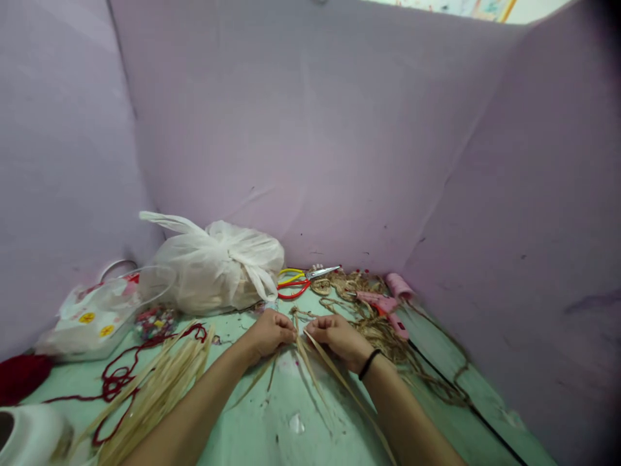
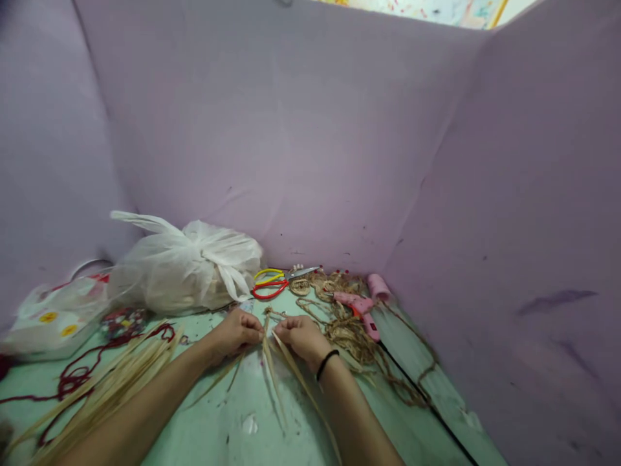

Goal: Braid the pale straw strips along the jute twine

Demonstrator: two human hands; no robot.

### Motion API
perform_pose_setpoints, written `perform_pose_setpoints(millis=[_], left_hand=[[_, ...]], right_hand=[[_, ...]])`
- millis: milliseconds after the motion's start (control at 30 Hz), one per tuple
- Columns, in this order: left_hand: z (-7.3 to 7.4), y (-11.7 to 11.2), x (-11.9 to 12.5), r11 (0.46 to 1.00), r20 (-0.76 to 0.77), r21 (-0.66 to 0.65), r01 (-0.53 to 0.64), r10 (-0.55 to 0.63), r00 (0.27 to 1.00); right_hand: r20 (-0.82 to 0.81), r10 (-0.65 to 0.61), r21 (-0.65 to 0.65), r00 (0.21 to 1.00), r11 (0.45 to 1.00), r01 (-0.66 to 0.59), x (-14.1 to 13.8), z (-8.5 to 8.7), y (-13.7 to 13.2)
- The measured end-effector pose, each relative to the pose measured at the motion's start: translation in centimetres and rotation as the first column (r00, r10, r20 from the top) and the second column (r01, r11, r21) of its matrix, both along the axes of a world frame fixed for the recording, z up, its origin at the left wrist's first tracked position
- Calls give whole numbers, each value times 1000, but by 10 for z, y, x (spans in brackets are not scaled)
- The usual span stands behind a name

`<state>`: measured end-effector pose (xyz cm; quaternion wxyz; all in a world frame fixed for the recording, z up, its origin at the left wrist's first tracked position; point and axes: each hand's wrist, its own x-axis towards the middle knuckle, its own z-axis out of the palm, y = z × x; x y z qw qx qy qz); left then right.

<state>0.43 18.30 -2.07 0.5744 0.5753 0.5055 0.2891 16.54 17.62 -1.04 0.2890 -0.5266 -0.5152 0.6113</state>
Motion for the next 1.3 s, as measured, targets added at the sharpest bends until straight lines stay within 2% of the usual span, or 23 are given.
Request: perform_pose_setpoints(millis=[100,233,400,600,700,867,967,1100,1200,1300], left_hand=[[-1,0,0,1000,-25,3,5,-5,1000],[-1,0,1,1000,-9,1,8,-8,1000],[5,-3,3,1000,15,-15,-3,3,1000],[9,-5,5,999,-2,-35,-23,23,1000],[6,-3,4,1000,16,-23,-17,17,1000],[3,-2,4,1000,30,-7,-14,14,999],[4,-3,5,1000,19,-14,-10,10,1000],[1,-2,5,1000,-19,19,2,-1,1000],[-3,1,6,999,-71,50,12,-9,997],[-5,2,9,996,-191,90,13,4,982]], right_hand=[[44,-14,53,999,999,12,-3,-3,0],[70,8,56,998,998,-12,-6,-5,1],[83,-45,103,996,994,37,-6,-8,3],[165,23,174,986,983,-52,-6,-5,1],[147,42,145,988,987,-64,-6,-3,-1],[45,6,43,999,999,-8,-8,-1,-5],[9,-26,47,1000,999,26,-9,-6,-4],[169,-13,153,986,988,-13,-9,-15,3],[338,-15,210,941,976,-60,-8,-18,7],[473,-52,253,879,964,-79,-10,-18,8]])
